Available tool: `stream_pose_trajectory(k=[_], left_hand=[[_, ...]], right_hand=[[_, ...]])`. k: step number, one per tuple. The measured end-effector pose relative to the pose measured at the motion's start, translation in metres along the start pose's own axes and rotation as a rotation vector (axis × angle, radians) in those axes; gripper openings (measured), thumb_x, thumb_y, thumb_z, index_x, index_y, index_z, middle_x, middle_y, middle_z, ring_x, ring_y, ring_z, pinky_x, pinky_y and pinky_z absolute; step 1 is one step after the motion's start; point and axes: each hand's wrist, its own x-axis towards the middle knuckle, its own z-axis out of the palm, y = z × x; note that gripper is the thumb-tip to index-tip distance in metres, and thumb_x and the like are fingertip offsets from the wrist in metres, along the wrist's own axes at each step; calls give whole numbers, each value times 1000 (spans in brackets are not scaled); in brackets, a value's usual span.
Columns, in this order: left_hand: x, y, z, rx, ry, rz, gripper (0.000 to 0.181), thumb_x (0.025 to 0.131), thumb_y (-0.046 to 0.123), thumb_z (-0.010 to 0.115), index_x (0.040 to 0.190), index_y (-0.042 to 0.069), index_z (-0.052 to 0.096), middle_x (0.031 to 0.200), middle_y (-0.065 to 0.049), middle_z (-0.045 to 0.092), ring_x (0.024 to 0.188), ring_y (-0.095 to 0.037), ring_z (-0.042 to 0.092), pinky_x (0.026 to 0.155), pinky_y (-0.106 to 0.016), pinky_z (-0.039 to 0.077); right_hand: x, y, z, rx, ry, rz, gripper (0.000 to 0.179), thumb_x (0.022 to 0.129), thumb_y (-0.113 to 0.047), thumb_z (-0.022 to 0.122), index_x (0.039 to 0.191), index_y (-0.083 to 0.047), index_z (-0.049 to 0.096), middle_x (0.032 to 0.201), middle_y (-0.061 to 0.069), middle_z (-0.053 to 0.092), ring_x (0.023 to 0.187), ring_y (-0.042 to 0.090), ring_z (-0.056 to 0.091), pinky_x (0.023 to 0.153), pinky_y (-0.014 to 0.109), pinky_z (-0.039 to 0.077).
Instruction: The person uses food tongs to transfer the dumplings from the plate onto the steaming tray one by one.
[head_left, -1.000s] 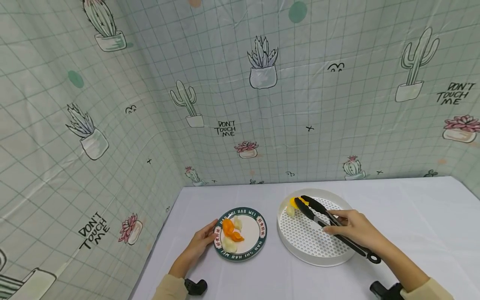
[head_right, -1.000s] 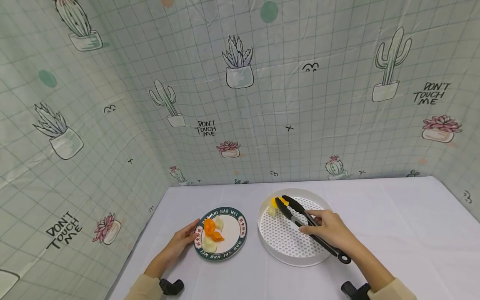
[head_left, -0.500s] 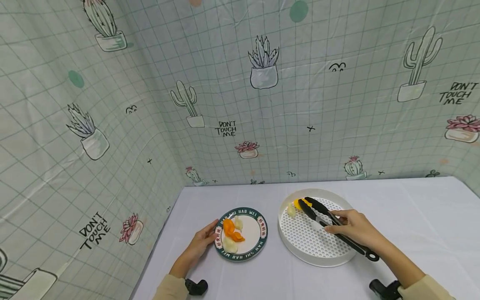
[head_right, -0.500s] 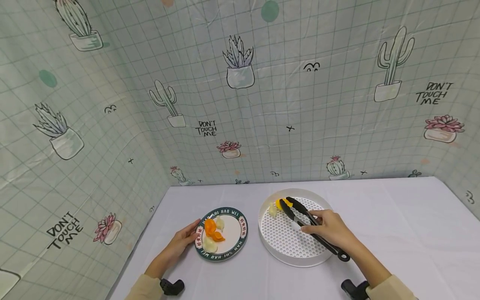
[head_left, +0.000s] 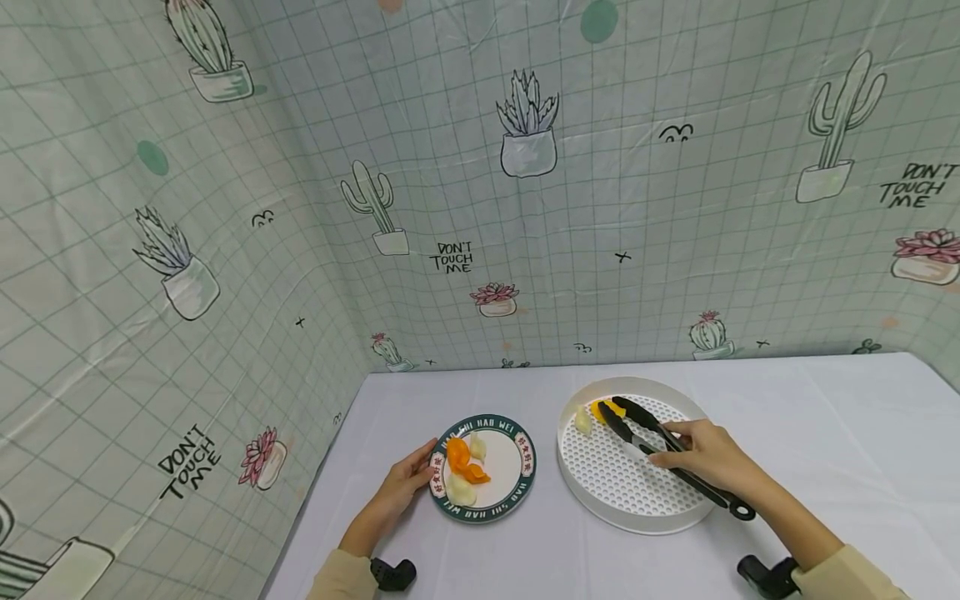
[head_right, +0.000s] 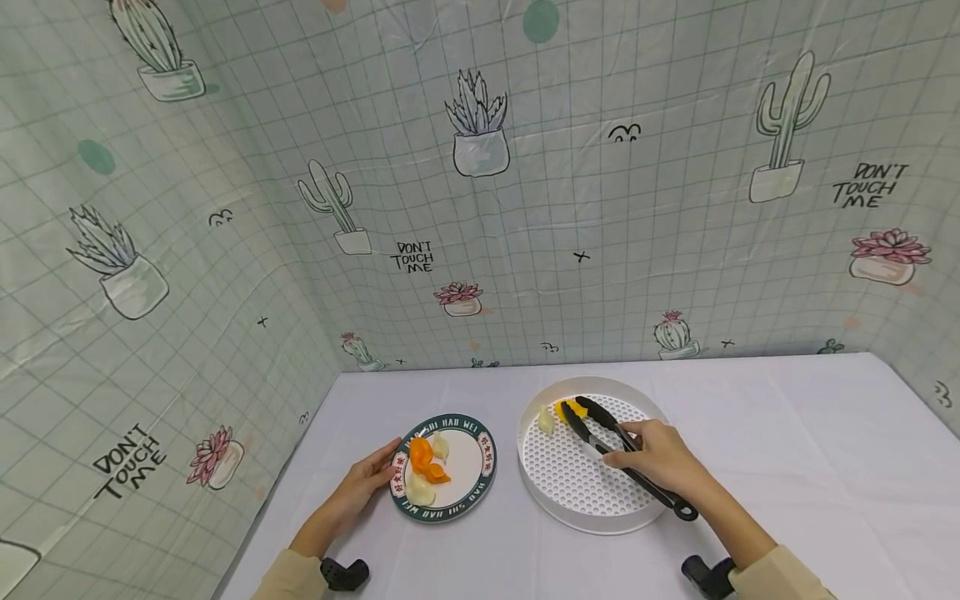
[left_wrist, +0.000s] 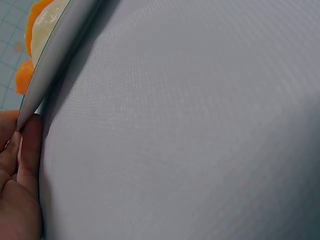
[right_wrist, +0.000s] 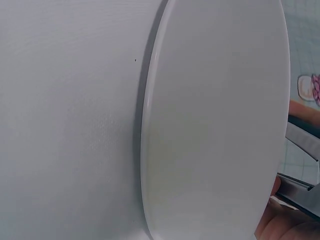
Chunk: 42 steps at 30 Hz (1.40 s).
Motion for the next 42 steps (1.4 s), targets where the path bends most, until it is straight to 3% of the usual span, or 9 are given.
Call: stream_pose_trajectory(k=[10,17,22,25,27,30,32,38,42], left_hand=[[0,0,0,10,14,-1,49,102,2,50,148,-8,38,155,-26,33,141,-43,34,115,-54,26],[2,-2,-1,6,-7,-4,50,102,3,49,150,-5,37,156,-25,31,144,-42,29,116,-53,24],[2,-1,-1,7,-6,-3,50,103,4,49,150,-5,37,157,-25,31,144,-42,29,116,-53,23],[1,0,0,-11,-4,-18,50,102,3,50,151,-4,37,157,-23,30,145,-41,28,117,-52,23],[0,0,0,-14,-3,-22,51,102,3,50,151,-4,37,157,-24,30,144,-42,28,116,-53,23],[1,1,0,-12,-2,-23,51,102,4,51,151,-4,37,157,-24,30,144,-42,28,116,-53,24],[1,1,0,-11,-3,-19,51,102,4,51,151,-4,36,157,-25,30,144,-42,29,116,-54,24],[1,0,0,-21,-3,-26,51,102,3,51,150,-4,37,157,-25,30,144,-43,29,116,-53,24],[1,0,0,-27,0,-31,51,102,3,51,150,-4,37,157,-25,30,144,-42,28,116,-53,24]], right_hand=[[-1,-5,-7,-44,22,3,73,81,-27,80,126,23,53,61,-2,35,55,12,30,49,24,25],[-3,-20,-15,6,35,-30,73,83,-28,79,129,22,51,59,-4,31,53,8,26,47,22,23],[-3,-36,-12,61,-1,-32,75,83,-30,79,132,19,51,60,-4,30,54,9,26,47,23,24],[-4,-44,-8,80,-36,-48,75,82,-30,80,133,17,52,68,-1,52,61,12,40,54,25,36],[-4,-49,-4,87,-55,-64,74,82,-30,80,133,16,53,84,5,66,71,14,52,61,29,46],[-3,-56,4,113,-90,-89,73,83,-29,80,133,17,52,100,13,72,81,18,60,70,34,52],[-2,-61,10,124,-110,-103,73,82,-28,80,132,16,53,98,11,71,80,17,59,68,31,51],[0,-73,29,162,-169,-173,72,81,-28,81,132,15,54,70,-1,54,63,12,47,51,22,37],[0,-79,44,185,-206,-202,72,81,-28,81,132,15,55,69,-3,53,62,10,45,49,21,35]])
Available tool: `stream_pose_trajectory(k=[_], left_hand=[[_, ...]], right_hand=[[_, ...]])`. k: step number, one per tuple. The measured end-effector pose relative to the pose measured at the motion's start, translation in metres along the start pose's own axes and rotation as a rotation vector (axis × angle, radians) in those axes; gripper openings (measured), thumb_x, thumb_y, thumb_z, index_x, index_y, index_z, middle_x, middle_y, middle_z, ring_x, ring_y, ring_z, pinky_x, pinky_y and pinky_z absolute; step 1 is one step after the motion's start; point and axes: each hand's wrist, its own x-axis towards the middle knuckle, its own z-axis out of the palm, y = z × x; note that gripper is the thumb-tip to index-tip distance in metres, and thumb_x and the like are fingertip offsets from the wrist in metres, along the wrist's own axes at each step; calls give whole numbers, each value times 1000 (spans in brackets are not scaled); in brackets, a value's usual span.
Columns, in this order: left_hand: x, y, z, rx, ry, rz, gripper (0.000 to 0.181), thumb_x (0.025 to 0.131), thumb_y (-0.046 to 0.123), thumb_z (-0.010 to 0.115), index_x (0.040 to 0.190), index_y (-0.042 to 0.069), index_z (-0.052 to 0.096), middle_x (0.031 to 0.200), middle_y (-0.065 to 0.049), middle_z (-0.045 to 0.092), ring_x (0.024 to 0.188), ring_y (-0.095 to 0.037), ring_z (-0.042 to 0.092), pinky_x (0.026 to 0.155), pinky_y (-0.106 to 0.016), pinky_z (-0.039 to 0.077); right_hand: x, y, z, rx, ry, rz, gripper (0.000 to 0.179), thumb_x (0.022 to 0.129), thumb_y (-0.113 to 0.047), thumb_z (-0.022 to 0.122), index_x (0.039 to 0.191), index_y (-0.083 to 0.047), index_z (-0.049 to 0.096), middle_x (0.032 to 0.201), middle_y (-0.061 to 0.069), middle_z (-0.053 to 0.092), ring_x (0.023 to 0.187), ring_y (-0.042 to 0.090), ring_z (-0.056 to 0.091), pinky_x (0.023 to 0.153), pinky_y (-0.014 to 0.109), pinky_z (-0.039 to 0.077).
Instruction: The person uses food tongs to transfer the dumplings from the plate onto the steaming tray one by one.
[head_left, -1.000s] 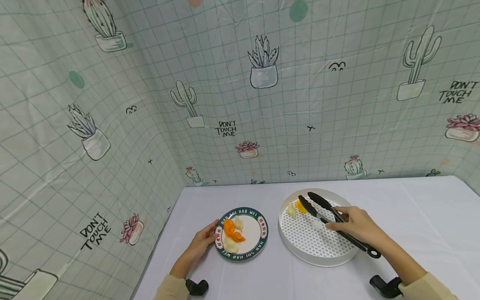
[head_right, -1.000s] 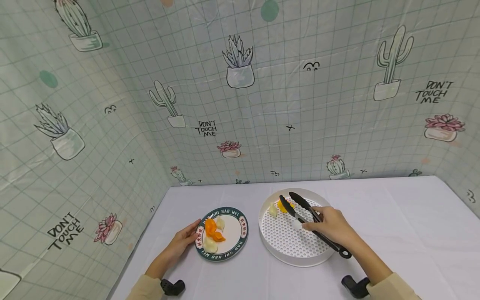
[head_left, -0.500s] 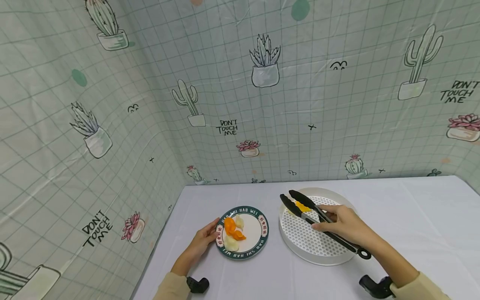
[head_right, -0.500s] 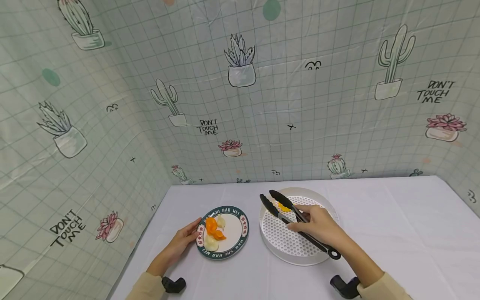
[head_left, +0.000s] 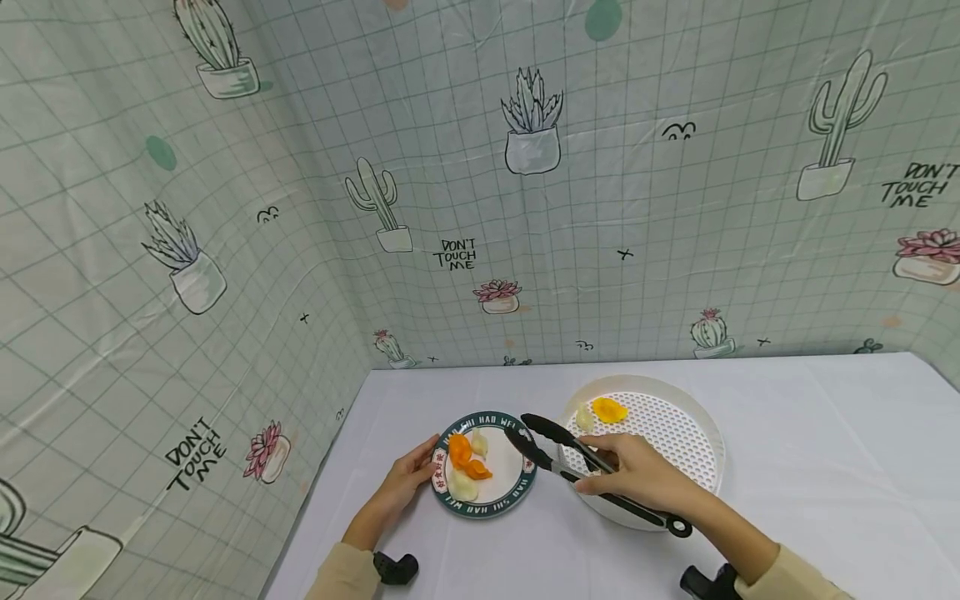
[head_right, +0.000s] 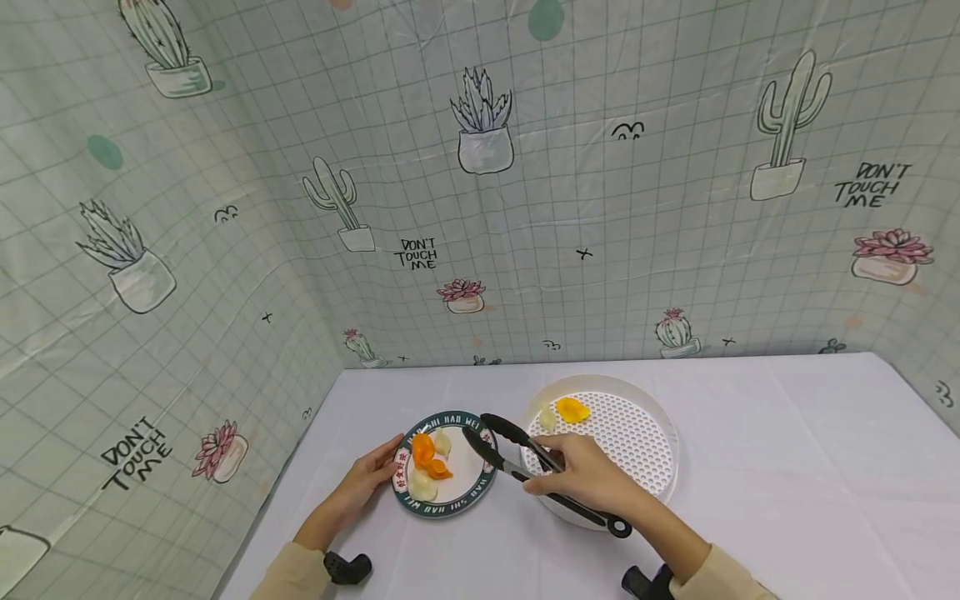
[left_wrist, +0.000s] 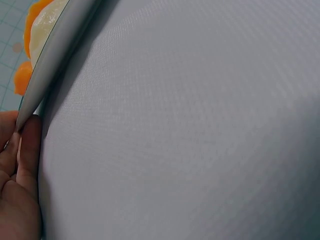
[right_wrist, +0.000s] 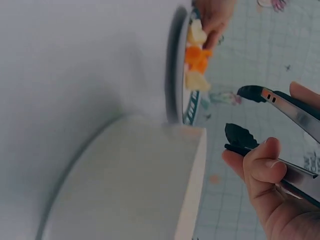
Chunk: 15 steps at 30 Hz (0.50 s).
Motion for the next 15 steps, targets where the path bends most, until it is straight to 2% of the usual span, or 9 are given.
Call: stream_pose_trajectory(k=[8,15], left_hand=[[0,-1,0,20,4,8,50,102,4,50,150,-4,37,156,-25,32,143,-42,31,116,-53,25],[0,-1,-1,13,0,23,50,102,3,50,150,-6,37,155,-26,32,142,-43,32,115,-54,25]], right_hand=[[7,-5,27,19,-54,6,68,79,-24,82,130,15,57,63,-4,43,57,7,38,48,19,29],[14,-4,44,25,-84,-13,66,78,-23,83,128,13,59,66,-3,49,58,8,41,47,20,32]])
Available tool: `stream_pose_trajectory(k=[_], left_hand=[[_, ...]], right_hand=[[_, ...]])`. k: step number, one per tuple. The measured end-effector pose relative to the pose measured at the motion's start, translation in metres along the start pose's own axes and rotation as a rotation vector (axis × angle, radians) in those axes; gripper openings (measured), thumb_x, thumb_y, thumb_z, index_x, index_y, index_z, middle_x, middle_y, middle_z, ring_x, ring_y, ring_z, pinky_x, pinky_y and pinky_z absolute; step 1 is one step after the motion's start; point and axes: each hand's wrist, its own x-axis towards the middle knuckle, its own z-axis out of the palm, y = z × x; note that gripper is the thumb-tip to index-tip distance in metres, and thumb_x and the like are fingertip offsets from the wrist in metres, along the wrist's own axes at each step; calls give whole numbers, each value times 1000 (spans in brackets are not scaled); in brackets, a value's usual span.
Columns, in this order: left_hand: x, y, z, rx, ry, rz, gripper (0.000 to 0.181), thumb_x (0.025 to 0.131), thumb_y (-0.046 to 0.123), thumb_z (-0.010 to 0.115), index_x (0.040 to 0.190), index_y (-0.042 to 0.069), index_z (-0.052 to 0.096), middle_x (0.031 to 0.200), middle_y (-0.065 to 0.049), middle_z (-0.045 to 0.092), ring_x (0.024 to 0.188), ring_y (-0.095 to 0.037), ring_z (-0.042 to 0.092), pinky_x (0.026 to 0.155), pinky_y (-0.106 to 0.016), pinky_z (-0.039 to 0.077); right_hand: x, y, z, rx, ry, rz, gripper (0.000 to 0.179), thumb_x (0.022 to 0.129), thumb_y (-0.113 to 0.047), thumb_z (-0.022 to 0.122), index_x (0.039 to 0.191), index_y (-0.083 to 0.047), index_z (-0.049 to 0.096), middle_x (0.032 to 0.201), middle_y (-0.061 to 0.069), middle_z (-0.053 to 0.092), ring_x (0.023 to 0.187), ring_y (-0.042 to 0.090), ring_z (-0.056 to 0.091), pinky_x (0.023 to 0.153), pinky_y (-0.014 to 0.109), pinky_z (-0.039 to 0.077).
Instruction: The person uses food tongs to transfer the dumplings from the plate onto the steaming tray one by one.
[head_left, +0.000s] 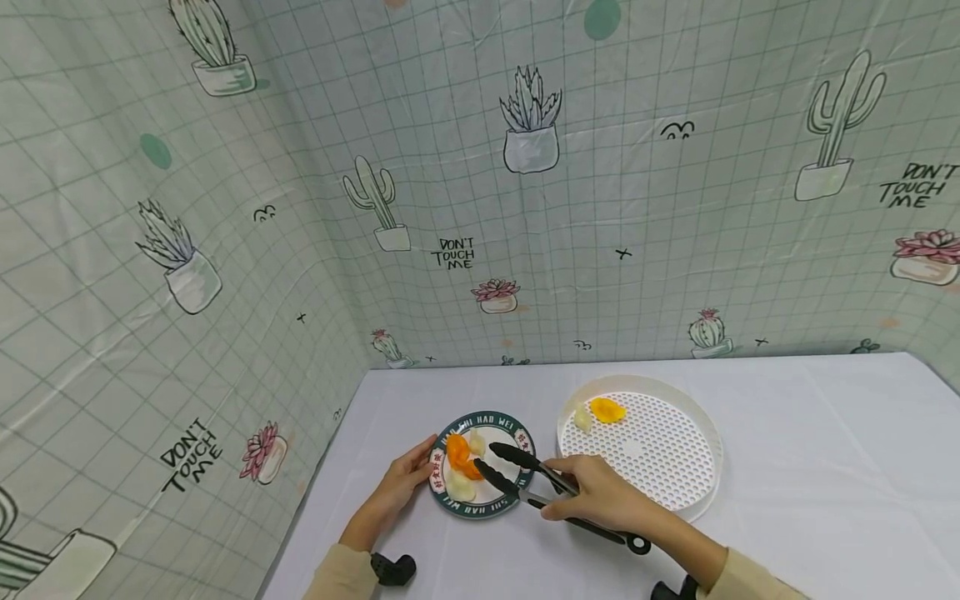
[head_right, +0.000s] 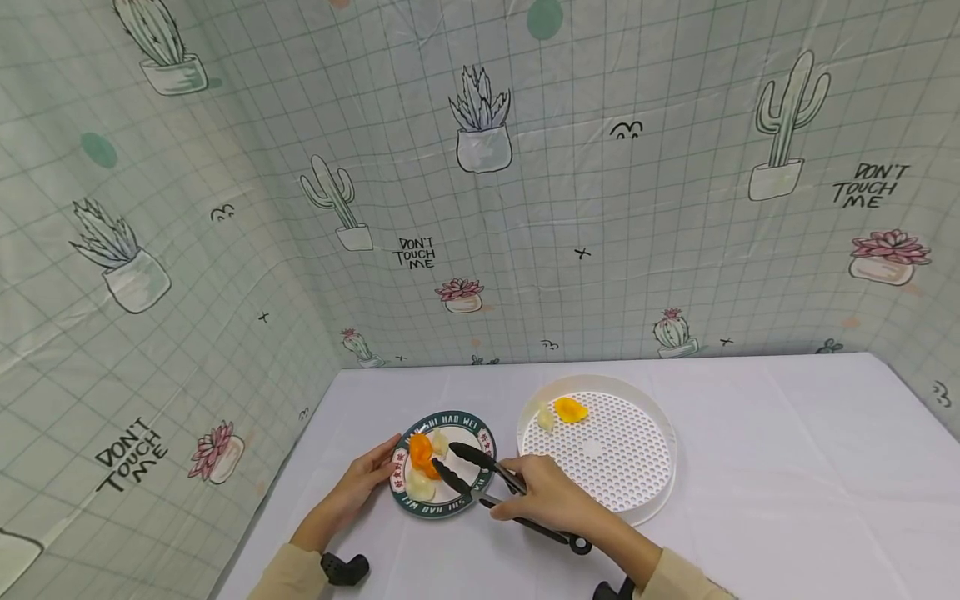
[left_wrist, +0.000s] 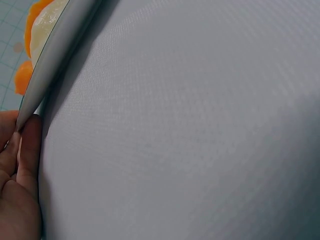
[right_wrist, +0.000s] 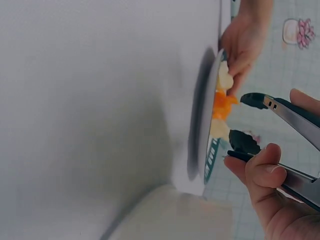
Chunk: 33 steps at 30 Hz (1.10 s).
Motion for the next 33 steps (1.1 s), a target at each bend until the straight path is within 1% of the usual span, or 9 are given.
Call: stream_pose_trajectory(k=[8,12,14,20,26,31,33], left_hand=[[-1,1,1,-10,12,-8,50,101,0,50,149,-6,38,155,-25,33,142,-42,33,116,-53,24],[-1,0,1,-8,15,5,50,101,-1,50,149,-7,38,154,-27,33,141,-43,34,115,-53,25],[0,0,1,-5,15,14,50,100,-2,50,148,-8,38,154,-27,34,141,-43,34,115,-54,26],[0,-1,0,-14,9,-1,50,101,0,50,149,-6,37,154,-26,34,141,-43,33,116,-54,25],[-3,0,-1,-24,-9,-12,50,102,2,49,150,-5,36,155,-26,33,142,-42,33,116,-53,24],[-2,1,-1,-30,-8,-12,50,102,2,49,150,-6,36,155,-26,33,141,-43,34,116,-54,24],[-2,1,0,-18,-6,-9,50,102,2,49,150,-5,36,155,-26,33,141,-43,33,116,-54,24]], right_hand=[[6,3,12,11,-9,25,69,76,-22,84,128,16,58,67,-1,53,59,9,43,46,20,34],[8,3,14,21,-21,34,68,76,-21,84,128,15,58,68,-1,55,58,9,43,46,19,34],[10,3,16,24,-28,37,68,77,-21,84,128,15,58,68,-1,55,57,8,43,45,19,33],[14,6,20,46,-46,44,67,78,-20,84,129,15,58,66,-1,52,55,8,40,44,18,31],[18,8,22,29,-44,38,66,79,-20,83,129,15,58,66,-1,53,54,7,40,44,18,32],[21,7,25,7,-49,38,66,79,-20,83,129,15,57,66,-1,53,54,7,42,44,18,33],[21,7,26,4,-51,35,66,80,-20,82,129,15,56,67,-1,53,55,7,43,44,18,33]])
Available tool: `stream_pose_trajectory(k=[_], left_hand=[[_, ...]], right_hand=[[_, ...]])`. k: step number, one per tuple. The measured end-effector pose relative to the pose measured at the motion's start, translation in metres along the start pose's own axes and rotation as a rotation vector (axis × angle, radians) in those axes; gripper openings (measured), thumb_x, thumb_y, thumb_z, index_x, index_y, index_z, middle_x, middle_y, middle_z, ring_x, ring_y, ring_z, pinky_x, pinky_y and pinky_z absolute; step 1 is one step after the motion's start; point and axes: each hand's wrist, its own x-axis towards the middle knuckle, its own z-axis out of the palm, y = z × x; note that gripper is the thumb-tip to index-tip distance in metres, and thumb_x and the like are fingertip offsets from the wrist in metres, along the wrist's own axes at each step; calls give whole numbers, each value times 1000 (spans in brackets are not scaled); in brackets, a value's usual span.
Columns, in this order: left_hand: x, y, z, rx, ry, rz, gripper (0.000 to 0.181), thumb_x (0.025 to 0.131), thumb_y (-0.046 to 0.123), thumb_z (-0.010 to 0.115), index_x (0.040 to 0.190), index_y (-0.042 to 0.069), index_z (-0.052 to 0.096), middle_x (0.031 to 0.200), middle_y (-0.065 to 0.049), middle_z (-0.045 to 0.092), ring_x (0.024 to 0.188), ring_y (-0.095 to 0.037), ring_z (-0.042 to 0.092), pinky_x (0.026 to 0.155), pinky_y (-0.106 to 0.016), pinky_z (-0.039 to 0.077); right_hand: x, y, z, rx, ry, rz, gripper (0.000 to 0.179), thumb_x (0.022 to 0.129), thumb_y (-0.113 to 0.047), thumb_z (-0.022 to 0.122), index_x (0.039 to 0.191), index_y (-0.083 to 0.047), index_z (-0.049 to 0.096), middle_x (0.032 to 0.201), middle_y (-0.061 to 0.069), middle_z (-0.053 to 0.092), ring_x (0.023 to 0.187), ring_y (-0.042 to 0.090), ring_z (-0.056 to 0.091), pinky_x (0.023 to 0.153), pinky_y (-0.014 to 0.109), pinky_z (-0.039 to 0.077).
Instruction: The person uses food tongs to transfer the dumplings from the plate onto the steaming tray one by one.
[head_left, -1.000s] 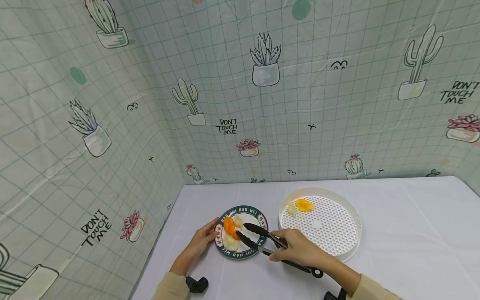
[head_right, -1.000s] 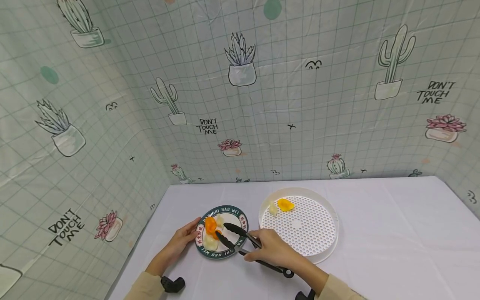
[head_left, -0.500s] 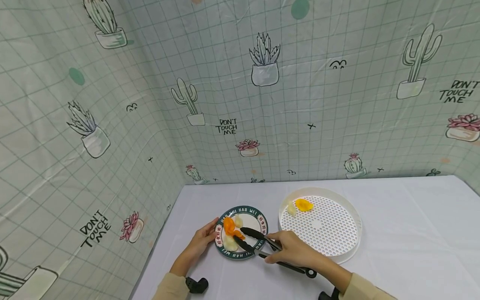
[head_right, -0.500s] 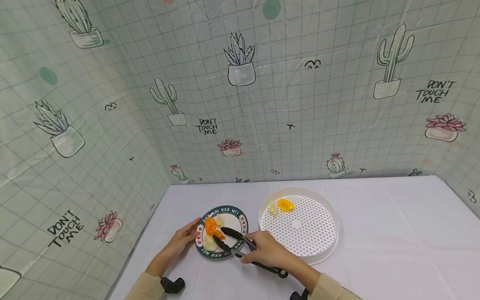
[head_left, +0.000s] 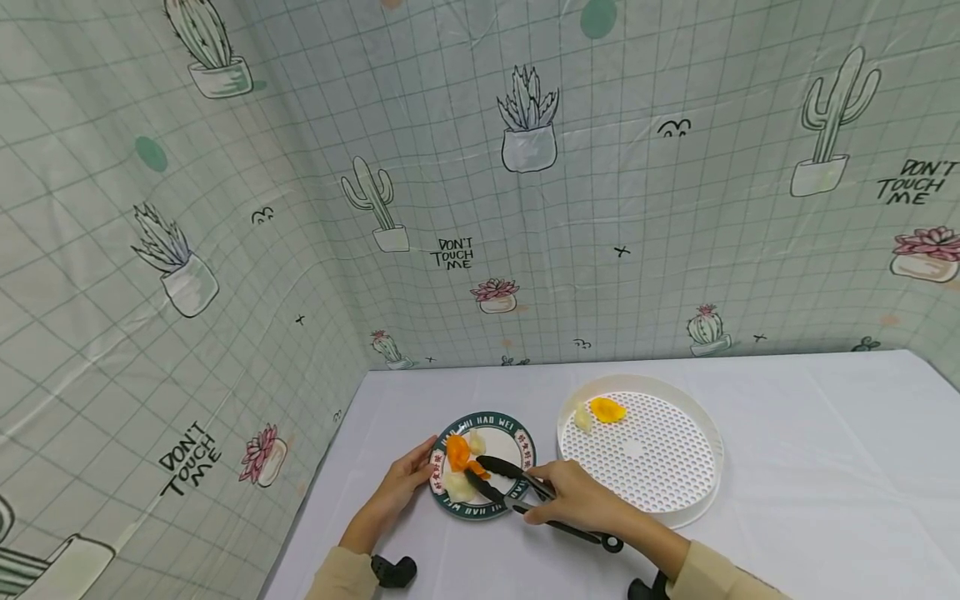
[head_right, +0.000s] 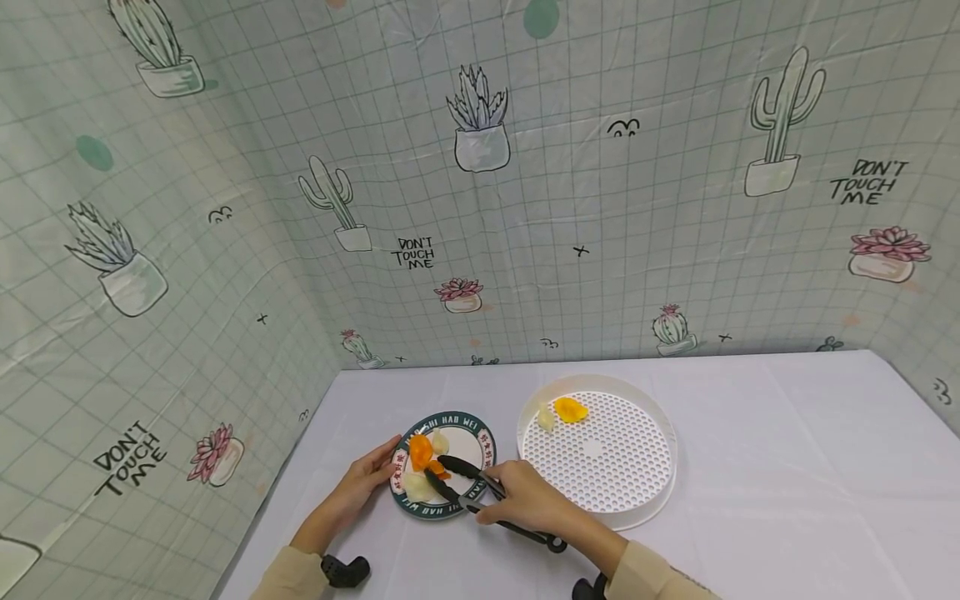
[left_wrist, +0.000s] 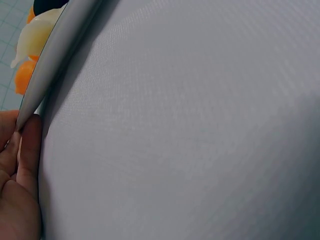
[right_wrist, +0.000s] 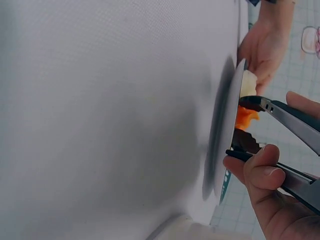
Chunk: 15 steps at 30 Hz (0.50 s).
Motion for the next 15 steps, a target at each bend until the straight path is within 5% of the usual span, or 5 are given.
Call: stream_pose_trajectory(k=[15], left_hand=[[1,0,0,21,4,3,50,103,3,49,150,-4,37,156,-25,32,142,-42,33,115,-53,24]], right_hand=[[-5,-3,-8,19,12,1,65,82,-22,80,131,14,56,66,-2,53,53,7,41,43,19,32]])
